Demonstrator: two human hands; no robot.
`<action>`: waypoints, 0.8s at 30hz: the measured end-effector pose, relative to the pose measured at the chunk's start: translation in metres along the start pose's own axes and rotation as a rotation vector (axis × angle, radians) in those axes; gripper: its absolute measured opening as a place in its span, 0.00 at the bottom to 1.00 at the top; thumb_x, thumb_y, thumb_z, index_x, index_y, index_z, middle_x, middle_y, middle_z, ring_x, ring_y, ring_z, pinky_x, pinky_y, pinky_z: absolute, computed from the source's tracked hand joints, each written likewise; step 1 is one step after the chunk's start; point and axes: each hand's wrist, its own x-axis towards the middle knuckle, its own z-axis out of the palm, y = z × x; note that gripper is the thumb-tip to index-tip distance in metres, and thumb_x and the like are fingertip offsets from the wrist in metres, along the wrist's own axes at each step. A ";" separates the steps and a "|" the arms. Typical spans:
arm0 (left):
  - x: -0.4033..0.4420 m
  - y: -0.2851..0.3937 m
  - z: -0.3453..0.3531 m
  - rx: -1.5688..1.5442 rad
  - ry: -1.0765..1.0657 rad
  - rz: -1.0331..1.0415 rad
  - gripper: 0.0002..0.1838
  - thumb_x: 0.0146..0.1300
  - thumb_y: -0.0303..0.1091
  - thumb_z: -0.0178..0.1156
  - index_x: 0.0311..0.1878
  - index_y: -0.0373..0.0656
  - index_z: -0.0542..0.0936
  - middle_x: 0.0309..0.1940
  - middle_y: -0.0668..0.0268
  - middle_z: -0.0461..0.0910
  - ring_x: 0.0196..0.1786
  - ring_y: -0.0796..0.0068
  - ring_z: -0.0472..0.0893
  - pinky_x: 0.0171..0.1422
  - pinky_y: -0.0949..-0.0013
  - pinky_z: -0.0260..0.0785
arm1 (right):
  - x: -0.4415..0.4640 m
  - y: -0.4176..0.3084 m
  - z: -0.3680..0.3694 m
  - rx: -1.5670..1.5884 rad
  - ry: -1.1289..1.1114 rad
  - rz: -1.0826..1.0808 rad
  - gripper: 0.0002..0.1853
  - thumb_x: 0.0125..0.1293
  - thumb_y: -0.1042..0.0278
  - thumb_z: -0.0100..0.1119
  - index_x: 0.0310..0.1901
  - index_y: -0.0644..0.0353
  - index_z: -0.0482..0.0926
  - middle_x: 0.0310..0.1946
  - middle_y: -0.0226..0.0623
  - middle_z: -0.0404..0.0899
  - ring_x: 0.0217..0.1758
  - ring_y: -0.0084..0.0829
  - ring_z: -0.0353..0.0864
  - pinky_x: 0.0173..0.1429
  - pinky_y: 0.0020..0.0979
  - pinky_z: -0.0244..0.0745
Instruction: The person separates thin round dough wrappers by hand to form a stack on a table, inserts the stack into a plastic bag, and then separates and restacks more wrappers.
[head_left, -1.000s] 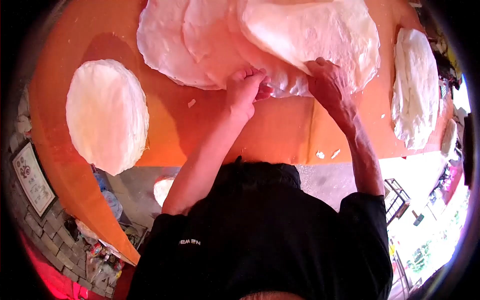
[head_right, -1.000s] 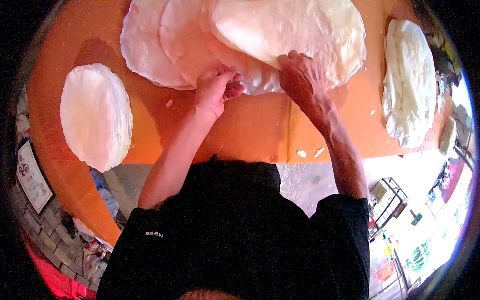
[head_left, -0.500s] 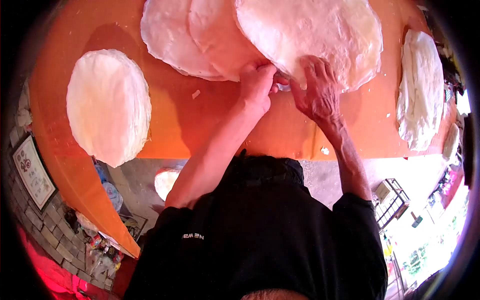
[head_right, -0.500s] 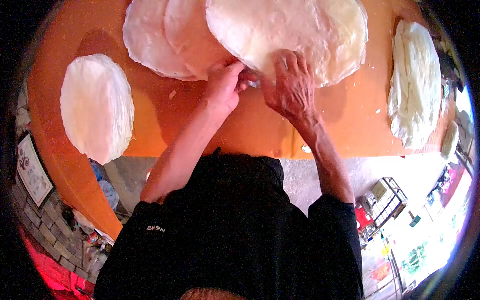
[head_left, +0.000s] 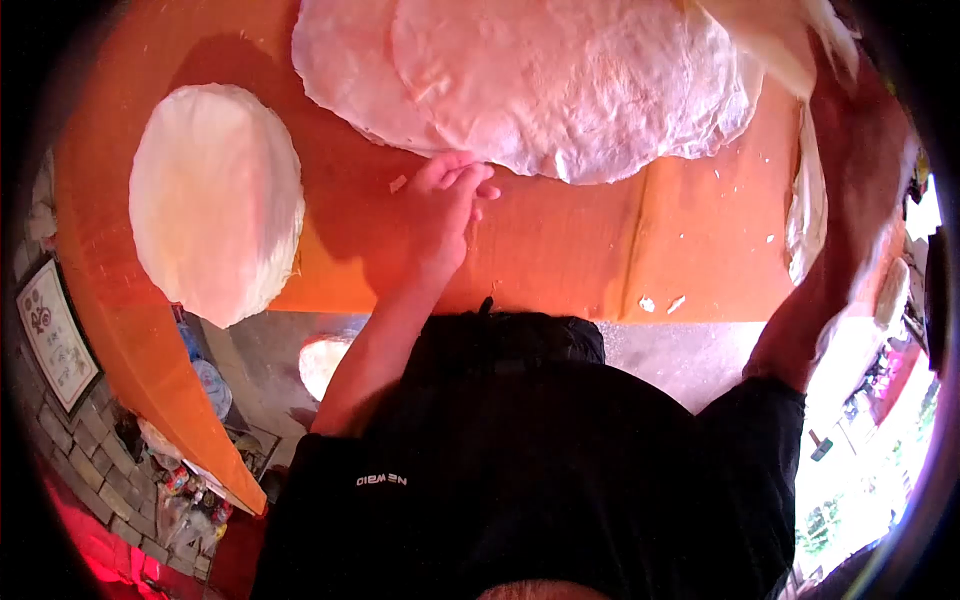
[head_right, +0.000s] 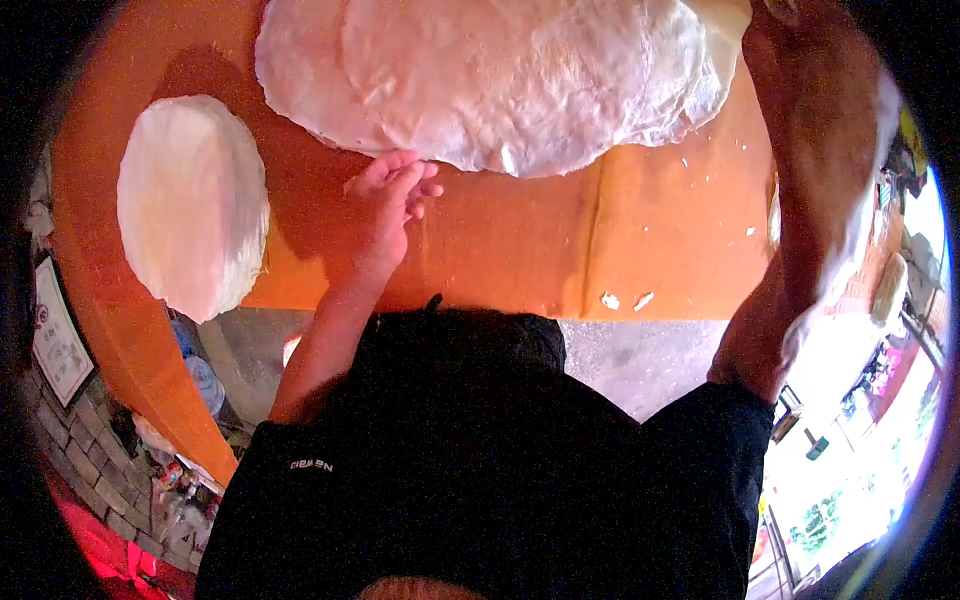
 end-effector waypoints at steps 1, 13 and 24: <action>0.001 -0.001 -0.006 -0.053 0.041 -0.034 0.09 0.66 0.31 0.56 0.48 0.41 0.74 0.41 0.59 0.83 0.36 0.71 0.84 0.30 0.75 0.69 | 0.003 -0.008 0.001 -0.123 0.152 -0.039 0.13 0.71 0.66 0.50 0.50 0.59 0.81 0.37 0.45 0.83 0.41 0.33 0.82 0.50 0.32 0.76; 0.007 -0.013 0.016 -0.299 -0.102 -0.195 0.07 0.67 0.37 0.57 0.42 0.44 0.75 0.34 0.64 0.82 0.31 0.73 0.84 0.24 0.78 0.65 | -0.077 -0.054 0.136 0.211 -0.477 -0.275 0.15 0.50 0.76 0.57 0.42 0.58 0.81 0.32 0.42 0.81 0.39 0.46 0.81 0.42 0.42 0.76; 0.018 0.003 0.020 -0.347 -0.220 -0.104 0.10 0.63 0.35 0.55 0.44 0.44 0.79 0.36 0.67 0.82 0.34 0.75 0.82 0.32 0.75 0.68 | -0.120 -0.078 0.141 0.576 -0.353 -0.343 0.23 0.54 0.69 0.64 0.53 0.64 0.77 0.44 0.48 0.80 0.49 0.48 0.78 0.54 0.42 0.74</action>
